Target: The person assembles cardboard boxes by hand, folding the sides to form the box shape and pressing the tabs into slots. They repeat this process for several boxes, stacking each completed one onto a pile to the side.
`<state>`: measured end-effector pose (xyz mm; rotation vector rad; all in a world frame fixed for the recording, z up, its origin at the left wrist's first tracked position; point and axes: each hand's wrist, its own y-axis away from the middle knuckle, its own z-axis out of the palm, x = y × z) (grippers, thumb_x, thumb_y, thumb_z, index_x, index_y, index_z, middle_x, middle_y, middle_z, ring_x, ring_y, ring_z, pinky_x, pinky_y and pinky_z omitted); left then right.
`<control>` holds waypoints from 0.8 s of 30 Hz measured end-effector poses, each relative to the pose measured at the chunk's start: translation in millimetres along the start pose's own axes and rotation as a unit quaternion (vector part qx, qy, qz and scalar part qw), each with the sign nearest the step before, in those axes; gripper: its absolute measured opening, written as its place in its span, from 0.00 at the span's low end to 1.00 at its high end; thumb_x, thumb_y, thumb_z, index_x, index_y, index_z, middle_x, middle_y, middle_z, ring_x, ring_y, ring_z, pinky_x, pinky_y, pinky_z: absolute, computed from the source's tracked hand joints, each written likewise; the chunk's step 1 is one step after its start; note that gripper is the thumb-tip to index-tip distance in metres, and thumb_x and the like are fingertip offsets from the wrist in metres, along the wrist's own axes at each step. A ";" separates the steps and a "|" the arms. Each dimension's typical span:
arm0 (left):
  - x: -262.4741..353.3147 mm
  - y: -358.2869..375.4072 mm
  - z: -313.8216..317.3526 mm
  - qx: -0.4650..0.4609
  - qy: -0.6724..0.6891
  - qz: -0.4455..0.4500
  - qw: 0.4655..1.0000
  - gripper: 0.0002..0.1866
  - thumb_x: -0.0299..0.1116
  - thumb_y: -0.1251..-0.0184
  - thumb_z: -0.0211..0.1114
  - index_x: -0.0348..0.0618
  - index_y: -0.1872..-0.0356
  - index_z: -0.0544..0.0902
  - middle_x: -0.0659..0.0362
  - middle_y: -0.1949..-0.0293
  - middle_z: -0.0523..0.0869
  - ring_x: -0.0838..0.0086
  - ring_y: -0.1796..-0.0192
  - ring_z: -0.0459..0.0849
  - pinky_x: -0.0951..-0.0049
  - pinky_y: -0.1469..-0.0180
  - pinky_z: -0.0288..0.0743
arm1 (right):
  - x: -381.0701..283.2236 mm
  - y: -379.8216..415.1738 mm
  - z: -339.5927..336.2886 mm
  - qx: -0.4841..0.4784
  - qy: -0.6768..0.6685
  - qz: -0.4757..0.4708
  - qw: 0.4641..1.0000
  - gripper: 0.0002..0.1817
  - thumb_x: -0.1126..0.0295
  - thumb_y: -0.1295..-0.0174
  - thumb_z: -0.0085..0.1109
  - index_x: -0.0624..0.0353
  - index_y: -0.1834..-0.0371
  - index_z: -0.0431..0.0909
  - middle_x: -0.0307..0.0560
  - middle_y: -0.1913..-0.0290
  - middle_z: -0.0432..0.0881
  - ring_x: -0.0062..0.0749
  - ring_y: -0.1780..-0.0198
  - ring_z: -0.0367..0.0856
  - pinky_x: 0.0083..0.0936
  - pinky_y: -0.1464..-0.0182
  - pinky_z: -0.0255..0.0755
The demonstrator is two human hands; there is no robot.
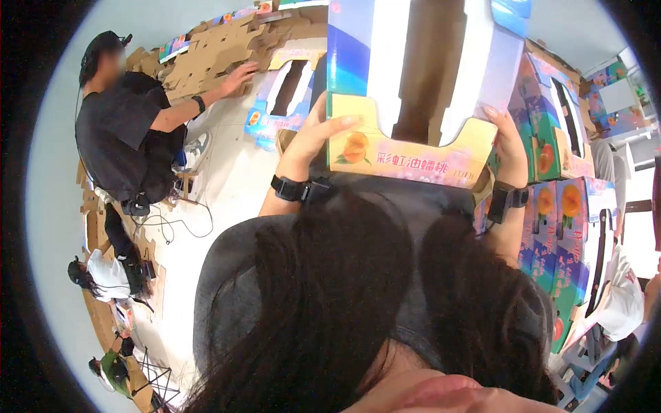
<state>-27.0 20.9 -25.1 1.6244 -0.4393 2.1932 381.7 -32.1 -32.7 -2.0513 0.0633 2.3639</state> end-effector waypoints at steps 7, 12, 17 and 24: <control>2.0 1.4 16.5 0.052 0.016 0.034 0.998 0.32 0.39 0.28 0.69 0.29 0.32 0.70 0.50 0.41 0.83 0.68 0.41 0.84 0.69 0.40 0.80 | -56.6 7.6 57.8 0.273 0.375 -0.295 0.835 0.38 0.66 0.38 0.75 0.61 0.25 0.69 0.56 0.34 0.77 0.42 0.32 0.73 0.38 0.34 0.70; 22.8 4.9 32.7 0.058 0.028 0.011 0.998 0.29 0.41 0.28 0.68 0.27 0.36 0.74 0.50 0.45 0.85 0.70 0.44 0.85 0.70 0.42 0.79 | -94.7 37.6 122.3 0.135 0.484 -0.397 0.768 0.29 0.65 0.43 0.76 0.59 0.37 0.81 0.54 0.35 0.78 0.50 0.32 0.74 0.45 0.31 0.68; 0.4 -2.9 17.7 0.082 0.032 0.006 0.996 0.34 0.41 0.27 0.68 0.27 0.31 0.67 0.47 0.39 0.80 0.68 0.38 0.81 0.69 0.37 0.76 | -71.6 17.4 179.9 -0.019 0.524 -0.372 0.766 0.48 0.53 0.40 0.73 0.70 0.23 0.62 0.74 0.23 0.62 0.67 0.20 0.57 0.51 0.20 0.54; 4.6 11.1 13.8 0.003 -0.035 0.095 0.995 0.42 0.42 0.32 0.71 0.33 0.25 0.59 0.49 0.35 0.75 0.66 0.33 0.75 0.65 0.31 0.70 | -52.2 15.7 218.7 0.032 0.474 -0.399 0.784 0.63 0.47 0.40 0.71 0.80 0.19 0.40 0.86 0.22 0.50 0.78 0.21 0.52 0.55 0.20 0.51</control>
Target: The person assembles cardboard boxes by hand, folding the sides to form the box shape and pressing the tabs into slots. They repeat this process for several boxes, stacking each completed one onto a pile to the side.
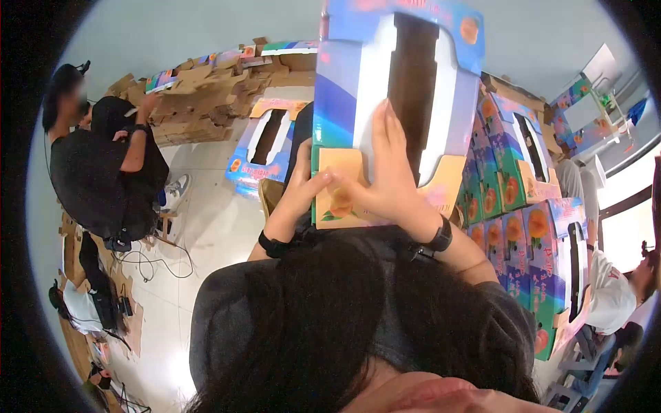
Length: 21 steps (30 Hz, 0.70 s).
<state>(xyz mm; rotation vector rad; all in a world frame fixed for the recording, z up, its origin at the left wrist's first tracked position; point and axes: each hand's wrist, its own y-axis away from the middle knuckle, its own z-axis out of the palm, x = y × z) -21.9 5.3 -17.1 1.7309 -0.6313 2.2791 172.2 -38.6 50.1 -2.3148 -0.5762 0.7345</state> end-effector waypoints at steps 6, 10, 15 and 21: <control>20.9 -5.6 23.8 -0.112 -0.174 0.144 0.968 0.67 0.39 0.53 0.88 0.36 0.21 0.45 0.46 0.26 0.64 0.59 0.22 0.64 0.56 0.22 0.60 | -18.7 -34.6 -47.4 0.065 0.038 -0.017 0.997 0.72 0.43 0.53 0.79 0.75 0.17 0.41 0.74 0.41 0.68 0.67 0.41 0.73 0.49 0.40 0.73; 21.0 -25.1 36.6 -0.128 -0.231 0.177 0.948 0.72 0.46 0.56 0.90 0.32 0.20 0.44 0.41 0.25 0.64 0.55 0.22 0.64 0.53 0.22 0.60 | -19.5 -45.2 -58.8 0.074 0.104 -0.008 0.992 0.73 0.49 0.59 0.83 0.67 0.15 0.42 0.67 0.45 0.69 0.62 0.45 0.74 0.47 0.43 0.74; 19.0 -39.9 20.4 -0.157 -0.222 0.171 0.947 0.63 0.47 0.45 0.84 0.38 0.17 0.49 0.43 0.20 0.62 0.53 0.20 0.63 0.53 0.22 0.61 | 34.1 -68.1 -86.1 0.092 0.165 -0.062 0.980 0.67 0.52 0.65 0.79 0.58 0.16 0.55 0.63 0.50 0.70 0.61 0.47 0.75 0.48 0.45 0.75; 12.8 -44.4 -83.6 0.026 -0.299 0.098 0.949 0.45 0.41 0.33 0.77 0.41 0.20 0.63 0.51 0.29 0.78 0.64 0.25 0.72 0.57 0.24 0.64 | 216.4 -107.8 -162.9 0.087 0.420 0.107 0.897 0.62 0.34 0.61 0.76 0.38 0.18 0.62 0.66 0.41 0.79 0.64 0.40 0.78 0.61 0.40 0.70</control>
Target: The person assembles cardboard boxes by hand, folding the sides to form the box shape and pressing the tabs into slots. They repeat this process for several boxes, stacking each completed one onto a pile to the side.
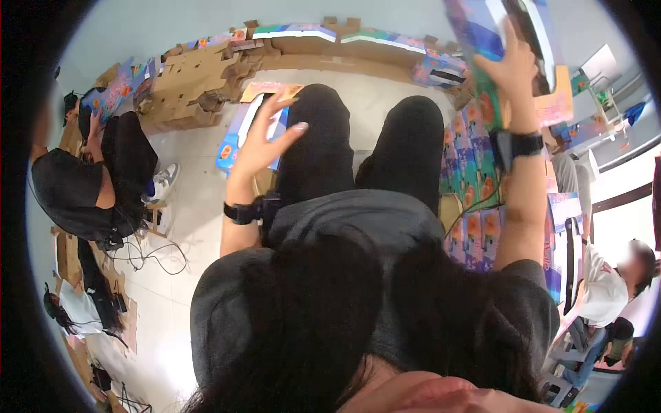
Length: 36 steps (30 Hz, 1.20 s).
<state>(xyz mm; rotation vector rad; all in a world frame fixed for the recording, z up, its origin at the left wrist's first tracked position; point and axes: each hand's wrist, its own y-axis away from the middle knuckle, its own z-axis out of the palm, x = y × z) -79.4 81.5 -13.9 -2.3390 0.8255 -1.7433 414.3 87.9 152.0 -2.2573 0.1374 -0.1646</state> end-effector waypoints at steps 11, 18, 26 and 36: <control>-195.8 41.7 -63.0 -0.074 -0.265 -0.181 0.944 0.44 0.53 0.43 0.80 0.40 0.29 0.76 0.47 0.39 0.87 0.56 0.35 0.83 0.60 0.28 0.69 | 222.1 37.8 45.3 -0.337 0.023 0.183 0.923 0.58 0.38 0.62 0.77 0.38 0.20 0.69 0.61 0.27 0.76 0.60 0.25 0.70 0.47 0.24 0.63; -315.9 47.8 -50.9 -0.147 -0.385 -0.089 0.907 0.47 0.62 0.48 0.77 0.46 0.29 0.76 0.44 0.39 0.84 0.49 0.33 0.80 0.52 0.32 0.74 | 246.4 92.4 33.6 -0.354 -0.096 0.311 0.877 0.60 0.42 0.59 0.79 0.48 0.18 0.65 0.64 0.26 0.74 0.54 0.28 0.74 0.41 0.27 0.68; -385.0 66.0 -14.6 -0.224 -0.539 -0.240 0.776 0.40 0.51 0.36 0.71 0.57 0.25 0.65 0.52 0.25 0.64 0.47 0.20 0.62 0.34 0.29 0.66 | 188.3 63.3 4.0 -0.478 0.219 0.179 0.831 0.58 0.40 0.49 0.76 0.40 0.15 0.56 0.63 0.19 0.60 0.61 0.21 0.62 0.51 0.23 0.60; -351.3 55.4 -14.7 -0.222 -0.455 -0.270 0.819 0.57 0.61 0.45 0.76 0.58 0.17 0.55 0.44 0.17 0.53 0.44 0.16 0.51 0.36 0.21 0.53 | -13.7 92.1 60.5 -0.281 -0.171 -0.188 0.925 0.29 0.51 0.35 0.68 0.54 0.34 0.80 0.59 0.33 0.79 0.54 0.30 0.74 0.46 0.28 0.67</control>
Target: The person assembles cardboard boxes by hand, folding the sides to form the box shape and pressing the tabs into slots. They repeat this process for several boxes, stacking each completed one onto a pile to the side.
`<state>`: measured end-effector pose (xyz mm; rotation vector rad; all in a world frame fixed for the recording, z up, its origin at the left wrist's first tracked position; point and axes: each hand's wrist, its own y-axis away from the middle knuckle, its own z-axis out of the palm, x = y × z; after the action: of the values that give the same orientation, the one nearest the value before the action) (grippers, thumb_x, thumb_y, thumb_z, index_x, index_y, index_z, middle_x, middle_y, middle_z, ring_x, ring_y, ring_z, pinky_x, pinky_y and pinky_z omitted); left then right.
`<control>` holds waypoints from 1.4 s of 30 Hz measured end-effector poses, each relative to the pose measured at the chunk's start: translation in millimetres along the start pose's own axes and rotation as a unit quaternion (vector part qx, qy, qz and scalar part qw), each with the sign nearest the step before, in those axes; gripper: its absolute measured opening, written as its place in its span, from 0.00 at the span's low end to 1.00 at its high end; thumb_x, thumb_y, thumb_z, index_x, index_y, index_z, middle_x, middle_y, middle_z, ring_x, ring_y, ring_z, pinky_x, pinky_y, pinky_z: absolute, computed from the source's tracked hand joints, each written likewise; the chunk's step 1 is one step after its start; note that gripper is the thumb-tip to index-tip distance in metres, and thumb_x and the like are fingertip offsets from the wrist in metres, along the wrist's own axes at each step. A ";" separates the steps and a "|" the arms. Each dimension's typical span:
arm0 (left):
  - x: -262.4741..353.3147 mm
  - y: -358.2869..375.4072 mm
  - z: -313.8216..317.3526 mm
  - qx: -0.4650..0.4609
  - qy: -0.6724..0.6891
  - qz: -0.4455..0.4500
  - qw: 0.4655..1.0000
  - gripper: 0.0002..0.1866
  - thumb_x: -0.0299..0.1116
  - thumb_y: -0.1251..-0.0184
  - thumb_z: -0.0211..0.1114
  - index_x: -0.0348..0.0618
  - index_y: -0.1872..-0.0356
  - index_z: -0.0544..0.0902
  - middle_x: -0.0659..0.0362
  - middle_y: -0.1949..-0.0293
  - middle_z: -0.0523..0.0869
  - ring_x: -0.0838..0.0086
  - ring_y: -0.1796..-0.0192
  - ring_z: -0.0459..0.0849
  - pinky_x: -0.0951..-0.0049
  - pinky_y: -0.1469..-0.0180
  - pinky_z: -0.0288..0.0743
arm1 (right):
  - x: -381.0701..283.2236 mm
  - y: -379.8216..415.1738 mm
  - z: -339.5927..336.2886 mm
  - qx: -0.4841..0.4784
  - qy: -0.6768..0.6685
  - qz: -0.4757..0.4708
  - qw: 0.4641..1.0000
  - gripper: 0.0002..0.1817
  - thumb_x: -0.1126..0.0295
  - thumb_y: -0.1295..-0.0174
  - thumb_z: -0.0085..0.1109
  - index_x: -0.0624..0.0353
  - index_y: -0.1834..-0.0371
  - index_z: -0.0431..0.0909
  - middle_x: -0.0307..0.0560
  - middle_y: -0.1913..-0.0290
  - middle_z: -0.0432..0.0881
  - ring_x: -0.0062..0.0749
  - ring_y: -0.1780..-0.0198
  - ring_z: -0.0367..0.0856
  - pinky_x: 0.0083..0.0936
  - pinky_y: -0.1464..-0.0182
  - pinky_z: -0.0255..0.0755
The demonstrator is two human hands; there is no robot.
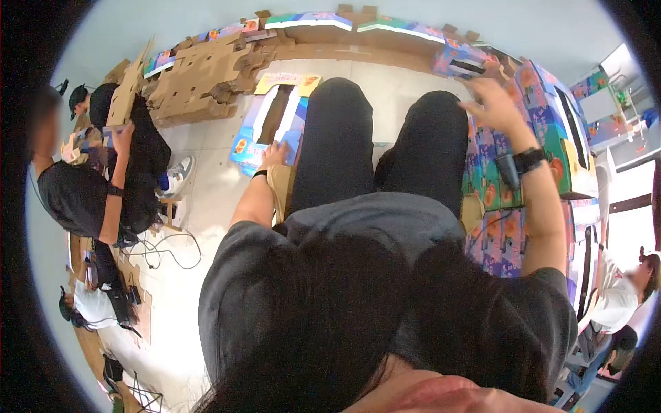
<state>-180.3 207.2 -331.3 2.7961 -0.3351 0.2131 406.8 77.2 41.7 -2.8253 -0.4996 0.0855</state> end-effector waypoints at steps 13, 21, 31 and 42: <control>25.6 -10.7 -100.3 -0.144 0.051 -0.082 0.985 0.64 0.75 0.48 0.71 0.41 0.18 0.59 0.39 0.26 0.73 0.49 0.22 0.70 0.45 0.18 0.48 | -87.0 -23.8 77.6 0.130 -0.141 0.069 0.979 0.23 0.59 0.42 0.71 0.54 0.45 0.85 0.52 0.39 0.83 0.51 0.36 0.78 0.45 0.34 0.71; -19.0 -63.2 -40.1 -0.157 0.117 -0.056 0.979 0.53 0.64 0.40 0.73 0.26 0.28 0.68 0.32 0.38 0.83 0.43 0.36 0.83 0.56 0.32 0.74 | -81.4 -13.4 65.2 0.123 -0.183 0.092 0.971 0.22 0.62 0.42 0.70 0.54 0.44 0.84 0.50 0.38 0.83 0.50 0.35 0.78 0.44 0.32 0.70; 12.5 -30.2 -61.6 0.069 0.078 -0.212 0.972 0.47 0.72 0.24 0.34 0.39 0.33 0.81 0.43 0.34 0.82 0.50 0.29 0.76 0.41 0.20 0.41 | -71.9 -6.3 68.3 0.164 -0.223 0.109 0.955 0.20 0.65 0.42 0.70 0.55 0.46 0.85 0.50 0.39 0.84 0.51 0.36 0.79 0.43 0.32 0.71; 43.2 4.8 -180.1 0.378 0.249 -0.110 0.885 0.33 0.59 0.18 0.46 0.43 0.65 0.90 0.48 0.67 0.91 0.52 0.56 0.87 0.46 0.27 0.51 | -76.1 4.7 77.4 0.195 -0.211 0.137 0.948 0.18 0.66 0.39 0.69 0.54 0.46 0.85 0.50 0.39 0.83 0.50 0.33 0.78 0.45 0.30 0.69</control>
<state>-159.5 252.7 -152.9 3.3053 0.2575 1.2088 328.9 66.4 -33.1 -2.4578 -0.1423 0.7671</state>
